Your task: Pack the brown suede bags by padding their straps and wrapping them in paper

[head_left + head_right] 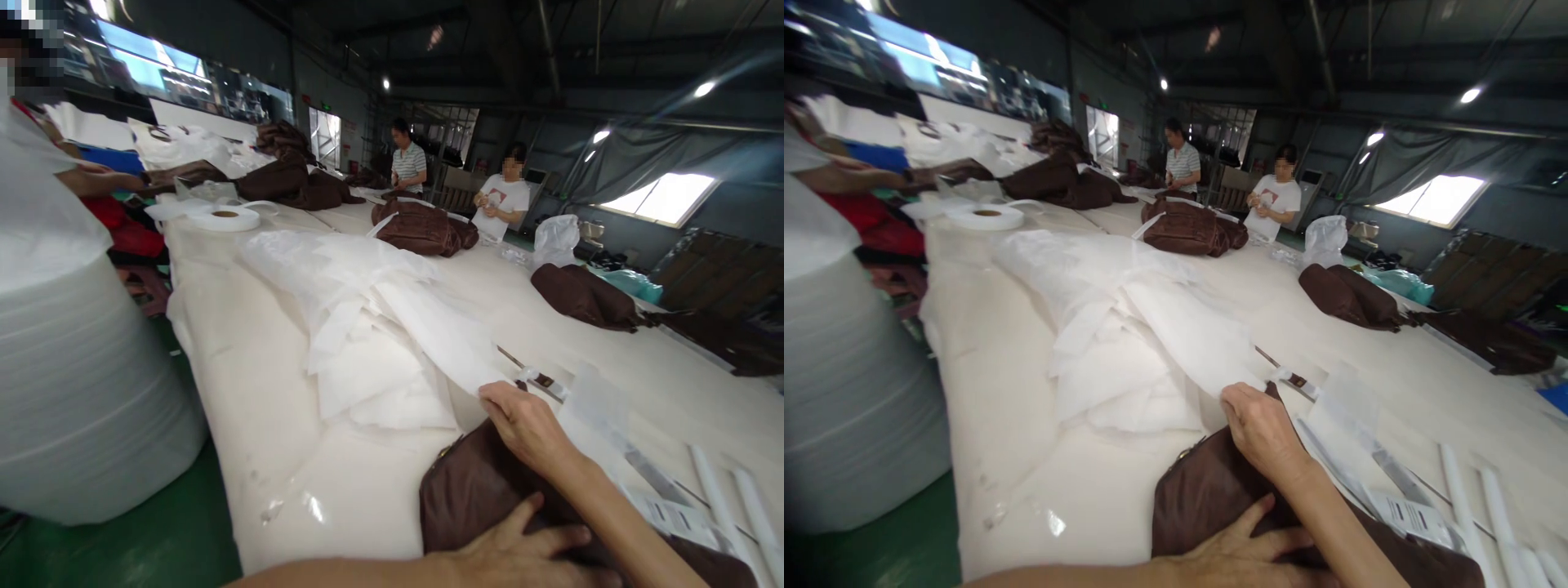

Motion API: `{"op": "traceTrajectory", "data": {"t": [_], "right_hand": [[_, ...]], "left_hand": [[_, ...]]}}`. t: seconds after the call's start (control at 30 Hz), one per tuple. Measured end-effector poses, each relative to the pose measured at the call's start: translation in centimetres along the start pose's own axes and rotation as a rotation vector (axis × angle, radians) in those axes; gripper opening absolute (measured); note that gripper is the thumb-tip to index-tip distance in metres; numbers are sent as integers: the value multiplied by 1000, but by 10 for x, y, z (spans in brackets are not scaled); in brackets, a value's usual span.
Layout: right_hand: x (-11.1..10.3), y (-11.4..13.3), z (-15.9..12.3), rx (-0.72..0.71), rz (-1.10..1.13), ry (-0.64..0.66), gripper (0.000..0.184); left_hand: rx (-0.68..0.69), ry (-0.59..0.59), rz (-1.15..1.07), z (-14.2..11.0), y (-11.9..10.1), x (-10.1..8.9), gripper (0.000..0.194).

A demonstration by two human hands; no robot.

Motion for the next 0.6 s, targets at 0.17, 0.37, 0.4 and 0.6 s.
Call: {"op": "traceTrajectory", "data": {"t": [0.17, 0.37, 0.4, 0.6], "right_hand": [[27, 4, 14, 165, 229, 146, 27], [43, 1, 24, 154, 399, 292, 28], [44, 0, 27, 145, 392, 302, 27], [17, -6, 49, 133, -46, -79, 28]], "left_hand": [[3, -19, -2, 1, -6, 1, 43], [36, -34, -1, 3, -7, 2, 44], [48, -33, -5, 4, -8, 0, 45], [64, 24, -44, 0, -8, -11, 45]]}}
Point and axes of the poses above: each hand's wrist, its own z-axis towards the middle knuckle, its own x-axis out of the palm, y = z × x, the point moved 6 cm from there along z, towards the middle knuckle, and after that the axes turned 3 degrees about z, right-handed, at the moved point
